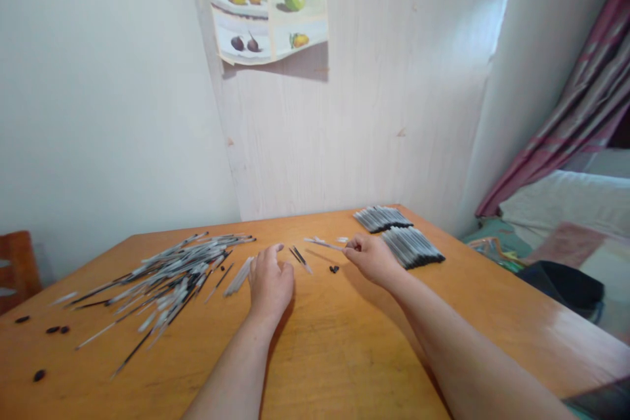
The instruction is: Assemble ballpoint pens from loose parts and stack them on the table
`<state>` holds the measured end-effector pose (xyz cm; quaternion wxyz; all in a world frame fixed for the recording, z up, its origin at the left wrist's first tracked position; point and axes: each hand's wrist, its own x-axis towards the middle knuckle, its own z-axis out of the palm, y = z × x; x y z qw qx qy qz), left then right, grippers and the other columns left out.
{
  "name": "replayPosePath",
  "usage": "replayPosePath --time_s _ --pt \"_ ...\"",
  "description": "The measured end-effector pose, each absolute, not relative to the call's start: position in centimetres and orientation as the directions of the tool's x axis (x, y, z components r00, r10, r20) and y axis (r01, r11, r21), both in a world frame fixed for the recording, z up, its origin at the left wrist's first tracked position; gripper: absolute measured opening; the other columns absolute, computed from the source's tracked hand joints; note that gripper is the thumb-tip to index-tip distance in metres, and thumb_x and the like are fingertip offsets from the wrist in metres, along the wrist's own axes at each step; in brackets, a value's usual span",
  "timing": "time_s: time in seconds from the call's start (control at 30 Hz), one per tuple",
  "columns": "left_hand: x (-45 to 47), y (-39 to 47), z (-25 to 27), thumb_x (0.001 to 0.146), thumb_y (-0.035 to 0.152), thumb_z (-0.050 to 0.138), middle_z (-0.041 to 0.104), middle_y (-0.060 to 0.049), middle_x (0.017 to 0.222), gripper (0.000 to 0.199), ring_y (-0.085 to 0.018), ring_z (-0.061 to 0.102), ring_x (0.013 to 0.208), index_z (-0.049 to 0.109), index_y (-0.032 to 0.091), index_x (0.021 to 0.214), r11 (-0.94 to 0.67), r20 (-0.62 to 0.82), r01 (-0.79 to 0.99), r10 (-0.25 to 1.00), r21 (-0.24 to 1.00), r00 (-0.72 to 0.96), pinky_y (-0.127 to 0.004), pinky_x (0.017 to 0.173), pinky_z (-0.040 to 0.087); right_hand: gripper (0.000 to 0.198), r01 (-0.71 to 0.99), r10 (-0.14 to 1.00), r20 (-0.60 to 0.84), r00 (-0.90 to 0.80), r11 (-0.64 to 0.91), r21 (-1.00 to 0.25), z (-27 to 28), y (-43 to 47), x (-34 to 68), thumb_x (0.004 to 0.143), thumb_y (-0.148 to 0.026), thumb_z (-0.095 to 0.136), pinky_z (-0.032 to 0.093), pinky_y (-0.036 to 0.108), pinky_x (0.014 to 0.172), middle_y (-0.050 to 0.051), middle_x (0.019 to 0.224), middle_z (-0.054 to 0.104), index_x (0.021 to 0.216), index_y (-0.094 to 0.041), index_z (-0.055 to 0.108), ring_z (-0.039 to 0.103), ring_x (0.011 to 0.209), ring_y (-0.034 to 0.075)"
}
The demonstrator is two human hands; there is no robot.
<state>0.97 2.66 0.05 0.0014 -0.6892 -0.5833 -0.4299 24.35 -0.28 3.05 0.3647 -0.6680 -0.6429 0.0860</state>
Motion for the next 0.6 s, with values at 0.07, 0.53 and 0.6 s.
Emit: replayPosePath --time_s 0.07,0.53,0.6 --pt "1.0 2.7 0.0 0.08 0.022 0.05 0.063 -0.01 0.118 0.036 -0.026 0.053 0.117 0.058 0.02 0.115 -0.32 0.59 0.806 0.806 0.498 -0.044 -0.043 0.103 0.038 0.017 0.809 0.912 0.357 0.202 0.051 -0.586 2.9 -0.6 25.9 0.077 -0.03 0.056 0.034 0.024 0.058 0.002 0.069 0.066 0.069 -0.02 0.064 0.057 0.065 0.014" --pt "0.6 3.3 -0.2 0.081 0.025 0.048 0.065 -0.008 0.116 0.032 -0.027 0.055 0.114 0.06 0.019 0.111 -0.326 0.581 0.829 0.814 0.454 0.001 -0.041 0.103 0.039 0.035 0.765 0.713 0.324 0.622 -0.466 -0.444 1.8 -4.0 34.4 0.086 -0.044 0.045 0.033 0.027 0.057 0.009 0.083 0.07 0.088 -0.02 0.07 0.062 0.078 0.023" --pt "0.5 3.3 -0.2 0.082 0.026 0.048 0.065 -0.009 0.115 0.033 -0.027 0.055 0.113 0.061 0.018 0.11 -0.329 0.585 0.83 0.811 0.45 0.004 -0.041 0.103 0.039 0.033 0.757 0.71 0.306 0.635 -0.49 -0.432 1.6 -4.1 34.4 0.086 -0.042 0.045 0.035 0.027 0.058 0.009 0.085 0.07 0.089 -0.02 0.07 0.063 0.08 0.023"
